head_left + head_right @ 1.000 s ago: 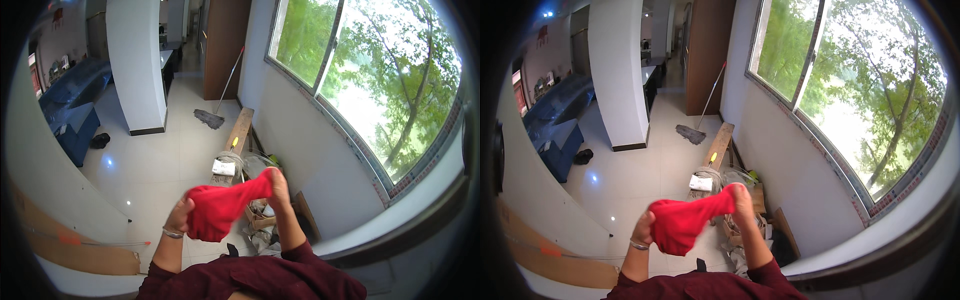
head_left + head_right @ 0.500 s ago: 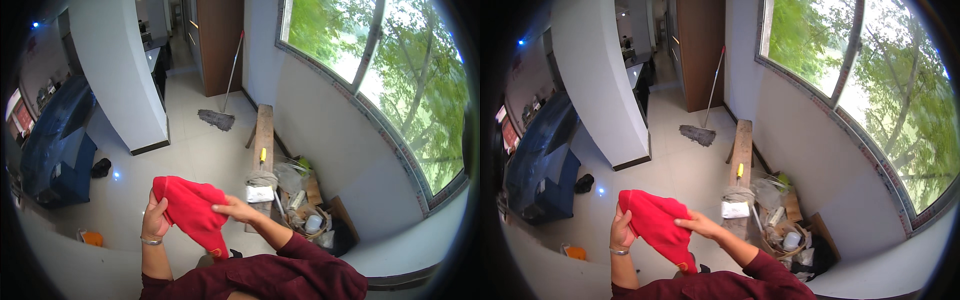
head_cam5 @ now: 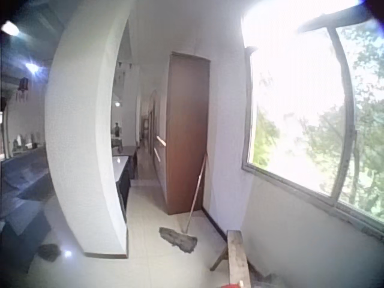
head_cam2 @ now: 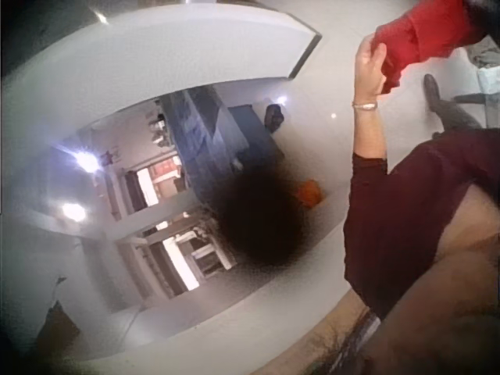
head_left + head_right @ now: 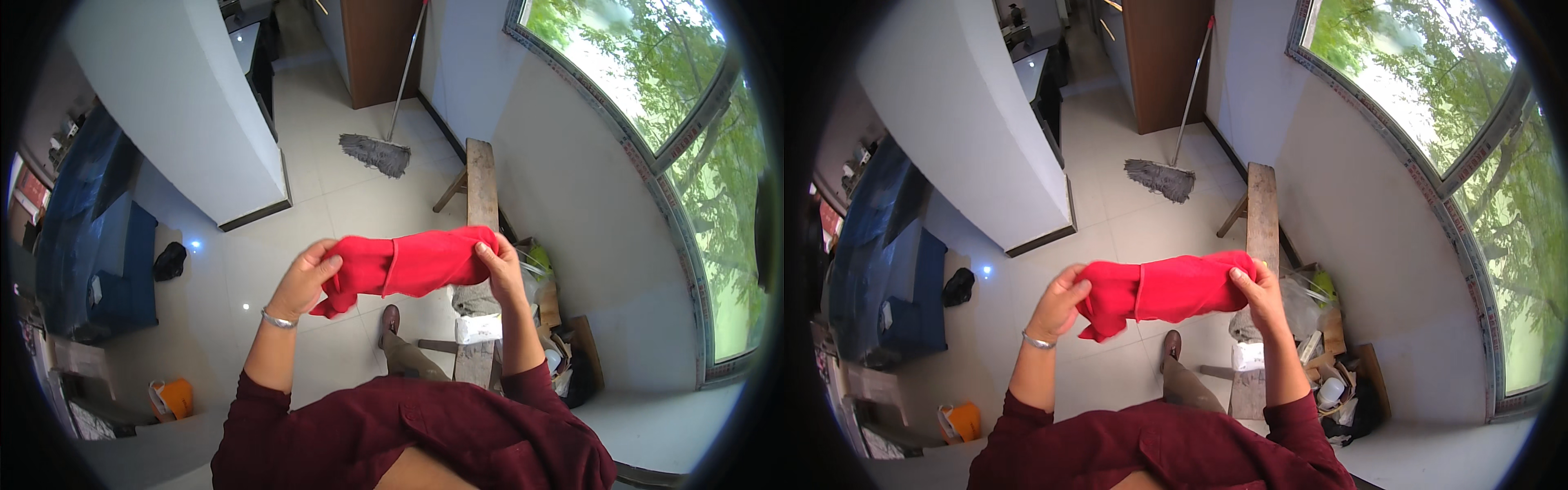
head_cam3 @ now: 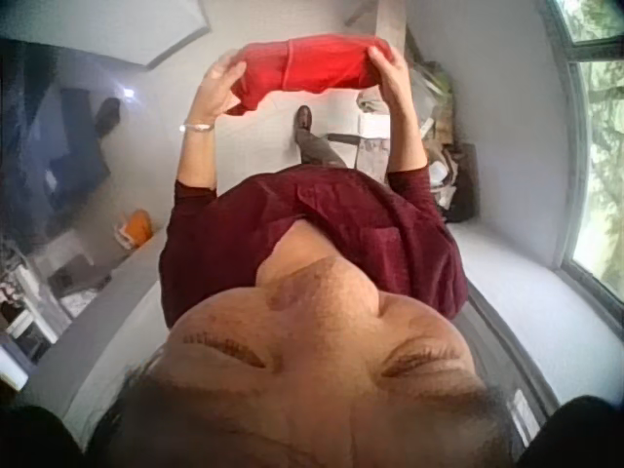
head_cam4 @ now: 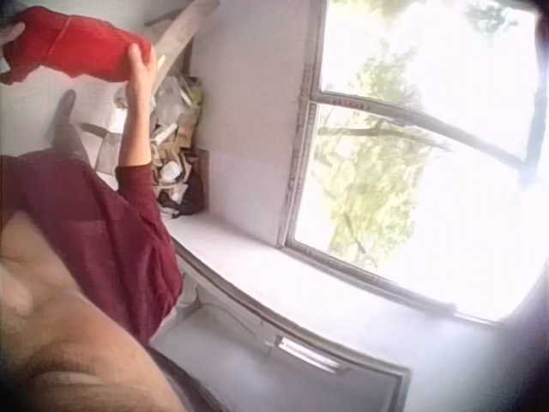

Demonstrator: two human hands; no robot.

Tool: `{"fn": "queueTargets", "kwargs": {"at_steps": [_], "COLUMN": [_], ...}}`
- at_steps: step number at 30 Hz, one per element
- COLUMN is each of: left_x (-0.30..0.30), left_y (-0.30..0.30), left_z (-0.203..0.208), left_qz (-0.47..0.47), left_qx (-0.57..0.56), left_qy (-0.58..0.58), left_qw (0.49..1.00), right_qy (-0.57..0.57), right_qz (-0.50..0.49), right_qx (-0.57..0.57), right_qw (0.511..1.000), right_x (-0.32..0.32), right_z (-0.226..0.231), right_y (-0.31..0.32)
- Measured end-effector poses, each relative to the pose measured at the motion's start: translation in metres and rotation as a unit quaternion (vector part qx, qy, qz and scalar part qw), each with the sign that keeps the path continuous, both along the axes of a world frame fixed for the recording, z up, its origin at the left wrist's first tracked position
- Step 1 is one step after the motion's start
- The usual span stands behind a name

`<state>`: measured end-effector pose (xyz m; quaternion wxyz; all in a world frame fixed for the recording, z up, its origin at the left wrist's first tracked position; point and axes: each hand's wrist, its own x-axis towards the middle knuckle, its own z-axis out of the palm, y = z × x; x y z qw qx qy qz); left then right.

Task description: The person wrings out a red cloth in a bucket, then uses a long-handled mop with the cloth attached to wipe the exterior surface of a large window. The person opens the window to reach the outside glass and continues wiping different sections of the window.

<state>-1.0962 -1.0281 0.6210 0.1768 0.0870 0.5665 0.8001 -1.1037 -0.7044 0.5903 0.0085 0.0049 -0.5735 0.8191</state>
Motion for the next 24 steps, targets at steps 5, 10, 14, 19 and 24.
{"fn": "queueTargets", "kwargs": {"at_steps": [5, 10, 14, 19, 24], "left_x": [-0.103, -0.168, -0.179, -0.197, -0.202], "left_y": [0.023, 0.058, 0.07, 0.073, 0.041], "left_z": [0.021, 0.016, 0.02, 0.001, -0.018], "left_qz": [-0.065, -0.07, -0.034, -0.017, 0.031], "left_qx": [0.103, 0.249, 0.35, 0.353, 0.456], "left_qy": [-0.05, -0.074, -0.081, -0.056, -0.116], "left_qw": [0.991, 0.963, 0.933, 0.934, 0.882], "right_qy": [-0.033, 0.04, -0.061, -0.199, -0.186], "right_qz": [0.016, -0.075, 0.207, 0.222, 0.229], "right_qx": [0.168, 0.268, 0.056, -0.061, -0.112], "right_qw": [0.985, 0.96, 0.975, 0.953, 0.949], "right_x": [-0.099, -0.144, -0.159, -0.168, -0.208], "right_z": [0.013, -0.024, -0.074, -0.071, -0.087], "right_y": [0.008, -0.018, -0.073, -0.087, -0.095]}}
